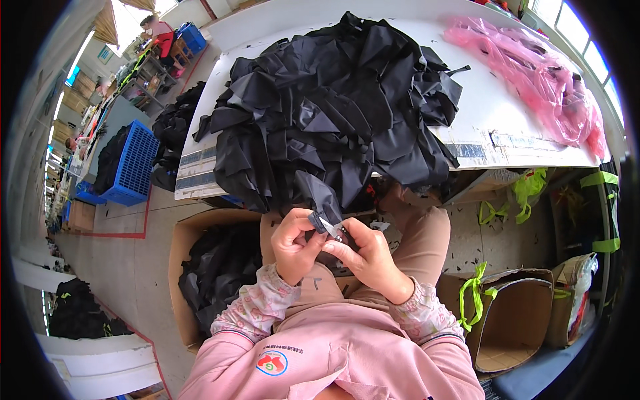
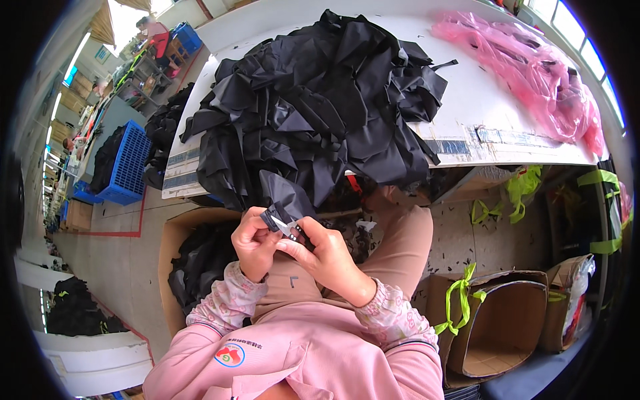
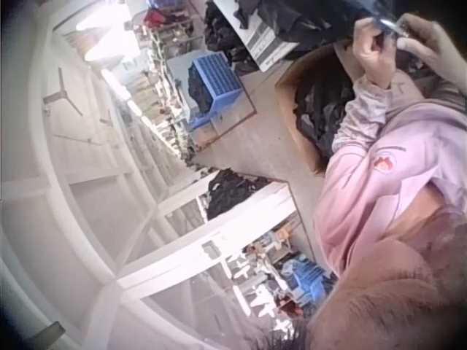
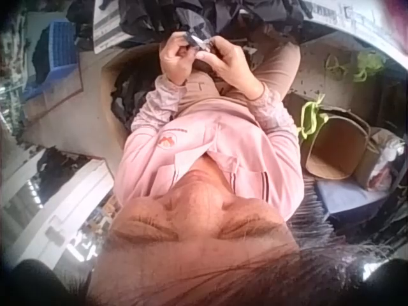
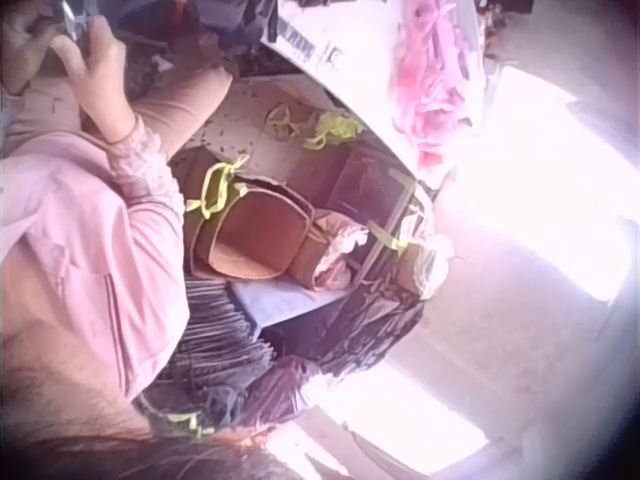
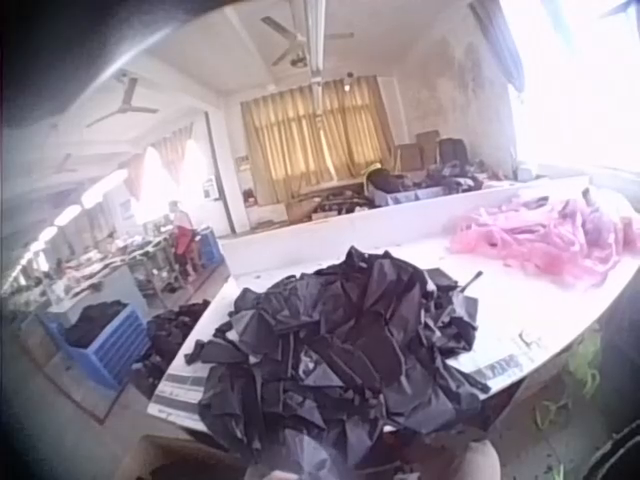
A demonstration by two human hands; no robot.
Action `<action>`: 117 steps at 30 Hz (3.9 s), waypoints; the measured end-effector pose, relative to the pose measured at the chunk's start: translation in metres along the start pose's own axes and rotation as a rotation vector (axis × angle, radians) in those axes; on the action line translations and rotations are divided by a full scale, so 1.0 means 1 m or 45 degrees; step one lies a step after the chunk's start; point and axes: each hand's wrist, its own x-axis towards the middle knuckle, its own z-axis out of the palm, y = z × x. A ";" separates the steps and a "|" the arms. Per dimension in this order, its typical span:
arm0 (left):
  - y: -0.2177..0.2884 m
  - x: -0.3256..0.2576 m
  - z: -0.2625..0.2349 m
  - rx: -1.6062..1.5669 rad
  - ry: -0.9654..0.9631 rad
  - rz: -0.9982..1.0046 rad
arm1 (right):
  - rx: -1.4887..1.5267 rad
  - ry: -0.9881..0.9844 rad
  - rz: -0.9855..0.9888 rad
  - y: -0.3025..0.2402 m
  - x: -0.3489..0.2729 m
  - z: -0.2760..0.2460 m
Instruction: Trimming excess material from black fabric components using scissors.
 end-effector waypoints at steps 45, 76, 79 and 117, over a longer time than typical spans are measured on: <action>0.000 0.012 -0.018 -0.477 -0.380 -0.334 | -0.230 -0.140 0.089 -0.013 -0.001 -0.032; -0.006 0.017 -0.022 -0.435 -0.773 -0.481 | -0.690 -0.320 -0.112 -0.011 0.003 -0.056; -0.005 0.021 -0.023 -0.425 -0.811 -0.458 | -0.626 -0.359 -0.055 -0.016 0.003 -0.060; -0.010 0.046 -0.030 -0.598 -1.669 -1.126 | -0.790 -0.748 -0.316 -0.013 -0.002 -0.057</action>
